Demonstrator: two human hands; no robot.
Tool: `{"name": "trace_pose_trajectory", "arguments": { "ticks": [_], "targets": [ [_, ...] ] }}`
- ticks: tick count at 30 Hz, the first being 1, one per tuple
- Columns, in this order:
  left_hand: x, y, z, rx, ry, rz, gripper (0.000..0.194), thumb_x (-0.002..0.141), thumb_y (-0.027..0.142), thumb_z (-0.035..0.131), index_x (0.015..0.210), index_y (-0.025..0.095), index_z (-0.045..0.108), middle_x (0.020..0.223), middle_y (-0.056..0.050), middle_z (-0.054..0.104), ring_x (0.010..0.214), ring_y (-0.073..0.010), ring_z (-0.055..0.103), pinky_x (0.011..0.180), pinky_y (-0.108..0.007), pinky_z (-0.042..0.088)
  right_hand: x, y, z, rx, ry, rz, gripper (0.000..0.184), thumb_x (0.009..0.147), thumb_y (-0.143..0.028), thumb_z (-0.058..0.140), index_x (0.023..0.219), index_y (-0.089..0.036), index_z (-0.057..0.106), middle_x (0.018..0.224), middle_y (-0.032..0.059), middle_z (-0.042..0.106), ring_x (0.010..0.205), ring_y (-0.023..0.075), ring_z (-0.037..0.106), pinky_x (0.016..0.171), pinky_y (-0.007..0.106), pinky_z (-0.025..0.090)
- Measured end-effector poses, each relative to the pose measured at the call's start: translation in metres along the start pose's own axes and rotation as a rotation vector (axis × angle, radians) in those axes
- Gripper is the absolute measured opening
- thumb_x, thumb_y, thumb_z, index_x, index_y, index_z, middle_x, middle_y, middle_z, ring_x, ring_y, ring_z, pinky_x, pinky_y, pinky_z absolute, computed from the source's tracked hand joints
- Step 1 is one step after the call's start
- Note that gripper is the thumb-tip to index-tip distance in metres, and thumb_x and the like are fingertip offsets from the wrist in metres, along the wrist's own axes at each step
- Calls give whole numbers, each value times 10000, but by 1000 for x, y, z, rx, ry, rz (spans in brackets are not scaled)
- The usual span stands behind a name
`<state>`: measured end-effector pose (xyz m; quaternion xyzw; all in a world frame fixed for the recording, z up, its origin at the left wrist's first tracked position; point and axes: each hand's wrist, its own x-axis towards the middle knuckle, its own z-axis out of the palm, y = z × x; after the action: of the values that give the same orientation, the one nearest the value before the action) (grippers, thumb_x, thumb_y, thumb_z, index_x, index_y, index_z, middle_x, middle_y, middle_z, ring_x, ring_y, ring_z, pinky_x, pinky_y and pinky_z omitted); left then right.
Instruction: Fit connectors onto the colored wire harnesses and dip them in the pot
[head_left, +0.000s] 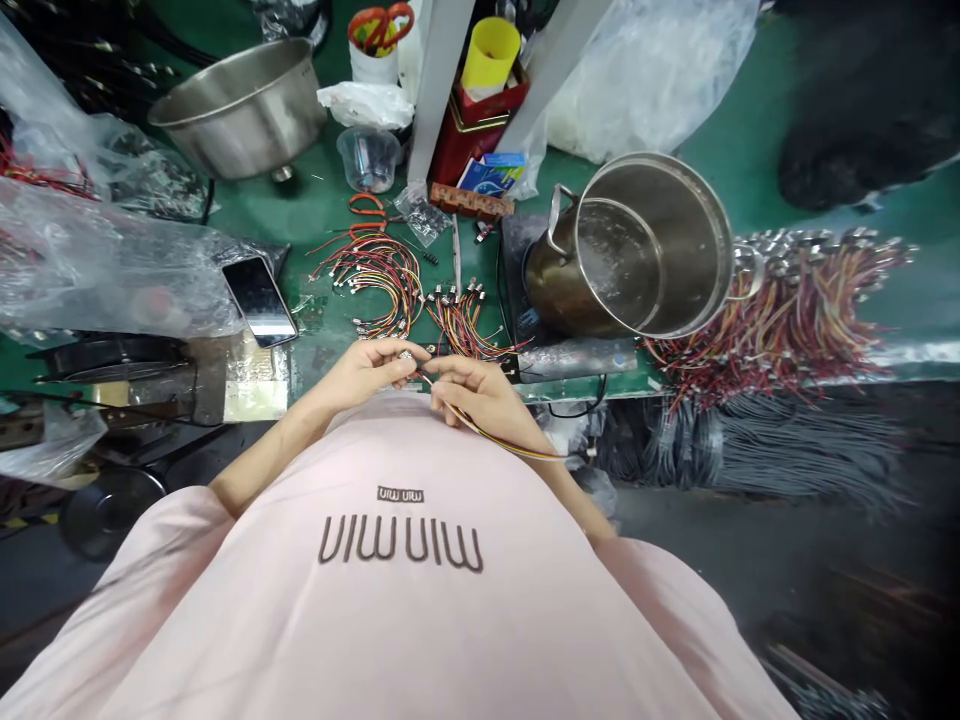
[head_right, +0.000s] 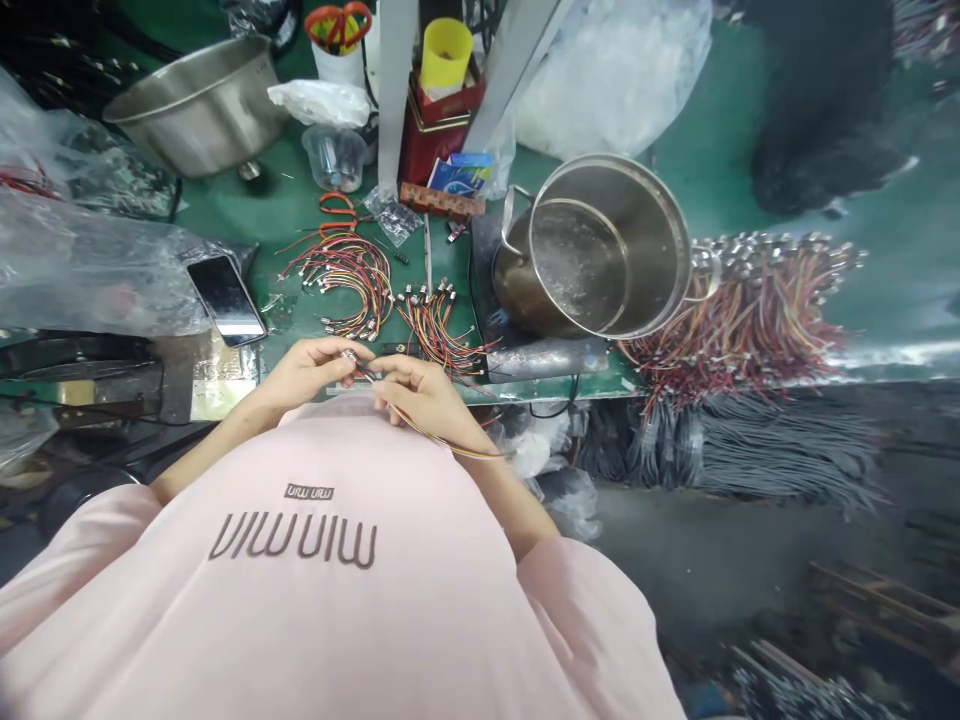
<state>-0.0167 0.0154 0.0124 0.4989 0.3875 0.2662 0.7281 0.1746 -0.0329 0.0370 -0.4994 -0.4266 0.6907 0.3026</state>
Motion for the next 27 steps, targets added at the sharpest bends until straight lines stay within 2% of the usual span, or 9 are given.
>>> {"name": "trace_pose_trajectory", "arguments": {
  "ticks": [2, 5, 8, 10, 17, 21, 24, 27],
  "targets": [
    [0, -3, -1, -68, 23, -21, 328, 743, 416, 713, 925, 143, 724, 674, -2, 640, 592, -86, 540, 610, -221, 441, -5, -1, -1, -92, -2, -54, 317, 803, -282, 615, 1098, -165, 617, 652, -45, 632, 423, 50, 481, 437, 183, 371],
    [-1, -8, 1, -258, 35, -59, 369, 700, 446, 752, 902, 138, 730, 672, -14, 654, 587, -87, 564, 619, -222, 462, -10, -1, -2, -191, 34, -141, 338, 805, -215, 598, 1141, -193, 622, 671, -54, 632, 465, 49, 493, 502, 188, 415],
    [-1, -11, 5, -417, 9, -86, 384, 684, 424, 778, 953, 156, 723, 702, -11, 664, 588, -83, 591, 633, -220, 489, -13, -1, -3, -245, 50, -177, 337, 788, -211, 636, 1125, -201, 632, 681, -50, 644, 535, 71, 561, 562, 202, 447],
    [-1, -11, 6, -446, -2, -64, 371, 694, 391, 781, 989, 176, 714, 745, -5, 671, 600, -79, 609, 642, -217, 501, -14, -1, -4, -233, 57, -162, 312, 776, -225, 661, 1086, -199, 639, 685, -44, 649, 566, 84, 591, 586, 213, 462],
    [-4, -10, 3, -267, -11, 22, 302, 746, 340, 747, 1006, 189, 726, 739, -4, 692, 652, -91, 638, 677, -219, 507, -14, -9, -3, 5, 40, -36, 231, 747, -312, 679, 916, -174, 603, 726, -12, 661, 544, 88, 603, 532, 216, 477],
    [-6, -6, 4, -125, -76, -9, 324, 749, 317, 740, 1035, 166, 726, 756, -20, 712, 652, -92, 633, 671, -219, 502, -11, -9, 2, -43, 75, -27, 160, 769, -308, 648, 786, -171, 568, 618, -43, 593, 482, 72, 553, 473, 192, 436],
    [-7, -5, 3, -112, -164, -31, 368, 800, 369, 687, 1100, 156, 703, 768, -43, 722, 679, -109, 655, 704, -240, 517, -11, -8, 5, -90, 90, -30, 125, 780, -274, 614, 748, -170, 553, 573, -56, 561, 455, 63, 522, 462, 183, 416],
    [-8, -6, 2, -106, -180, -57, 384, 826, 394, 652, 1116, 145, 691, 746, -54, 725, 694, -125, 673, 726, -257, 526, -11, -6, 6, -111, 98, -38, 111, 771, -262, 602, 742, -171, 546, 571, -54, 563, 458, 65, 530, 468, 181, 418]
  ]
}}
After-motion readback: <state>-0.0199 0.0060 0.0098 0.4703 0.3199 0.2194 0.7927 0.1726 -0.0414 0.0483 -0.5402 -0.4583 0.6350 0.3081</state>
